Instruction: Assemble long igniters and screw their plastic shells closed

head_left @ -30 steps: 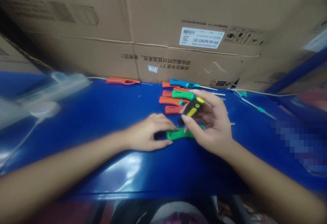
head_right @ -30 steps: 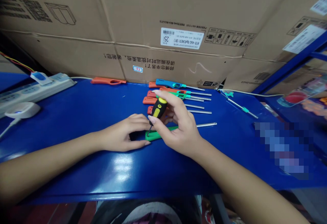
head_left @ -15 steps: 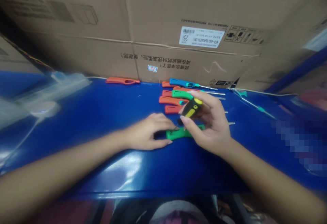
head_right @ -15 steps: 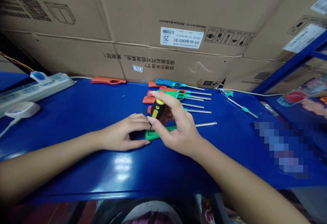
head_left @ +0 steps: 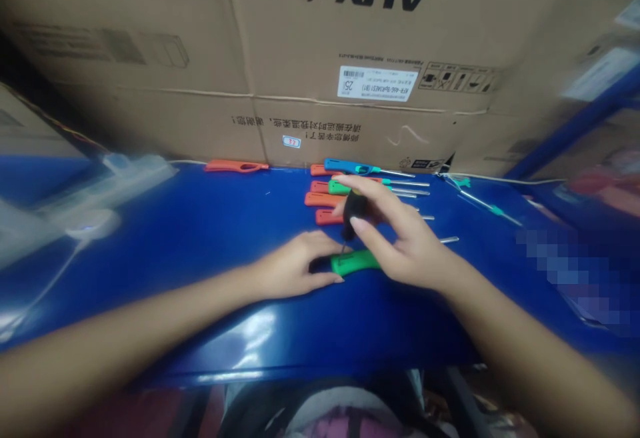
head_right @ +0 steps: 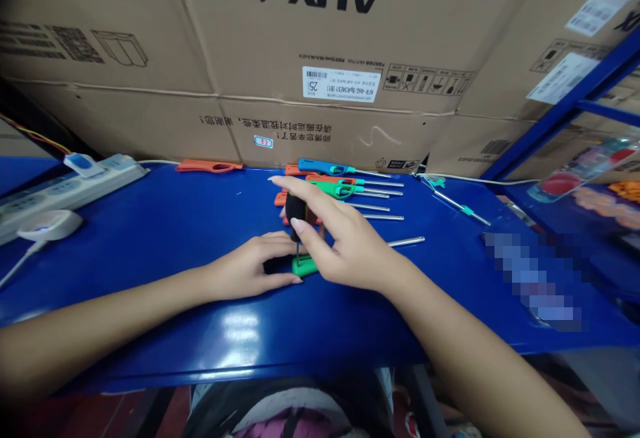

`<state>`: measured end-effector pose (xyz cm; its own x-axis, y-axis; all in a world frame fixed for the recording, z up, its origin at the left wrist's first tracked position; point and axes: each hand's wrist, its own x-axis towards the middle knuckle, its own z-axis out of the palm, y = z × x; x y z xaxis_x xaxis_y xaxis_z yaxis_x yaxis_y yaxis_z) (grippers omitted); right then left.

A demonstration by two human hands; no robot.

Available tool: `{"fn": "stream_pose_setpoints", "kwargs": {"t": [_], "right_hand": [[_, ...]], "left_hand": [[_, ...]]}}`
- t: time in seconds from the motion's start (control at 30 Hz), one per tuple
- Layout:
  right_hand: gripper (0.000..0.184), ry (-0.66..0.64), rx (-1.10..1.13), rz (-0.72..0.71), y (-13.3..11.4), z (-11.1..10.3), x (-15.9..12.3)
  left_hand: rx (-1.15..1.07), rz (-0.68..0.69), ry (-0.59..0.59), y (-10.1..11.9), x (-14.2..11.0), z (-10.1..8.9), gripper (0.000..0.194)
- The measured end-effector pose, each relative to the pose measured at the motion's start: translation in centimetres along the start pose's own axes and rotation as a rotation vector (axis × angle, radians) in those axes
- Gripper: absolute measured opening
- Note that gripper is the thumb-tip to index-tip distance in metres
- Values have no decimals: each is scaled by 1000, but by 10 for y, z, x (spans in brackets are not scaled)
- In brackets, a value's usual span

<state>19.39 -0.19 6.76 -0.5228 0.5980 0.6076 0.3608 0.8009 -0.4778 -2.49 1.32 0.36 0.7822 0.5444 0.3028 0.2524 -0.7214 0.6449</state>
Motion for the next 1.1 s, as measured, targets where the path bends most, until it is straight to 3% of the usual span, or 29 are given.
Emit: {"fn": "stream_pose_setpoints", "kwargs": {"t": [0.17, 0.37, 0.43, 0.53, 0.6, 0.73, 0.9, 0.97, 1.1], "right_hand": [[40, 100, -161, -90, 12, -22, 4], [33, -36, -103, -64, 17, -43, 11], [28, 16, -145, -88, 22, -42, 10], [26, 199, -300, -160, 29, -35, 6], [32, 195, -288, -143, 31, -31, 2], [33, 137, -21, -52, 29, -30, -2], [30, 316, -134, -102, 26, -28, -6], [30, 306, -162, -101, 23, -27, -8], [36, 160, -39, 36, 19, -24, -9]], "left_hand": [[88, -13, 20, 10, 11, 11, 34], [107, -32, 56, 8, 27, 19, 40], [98, -56, 75, 6, 32, 21, 42], [98, -86, 105, 3, 38, 26, 41], [91, -93, 109, 1, 41, 28, 41], [84, -86, 99, -2, 42, 29, 39], [114, -19, 94, -1, 39, 28, 37], [126, -3, 72, 0, 39, 27, 38], [132, -5, 31, 3, 39, 26, 35]]}}
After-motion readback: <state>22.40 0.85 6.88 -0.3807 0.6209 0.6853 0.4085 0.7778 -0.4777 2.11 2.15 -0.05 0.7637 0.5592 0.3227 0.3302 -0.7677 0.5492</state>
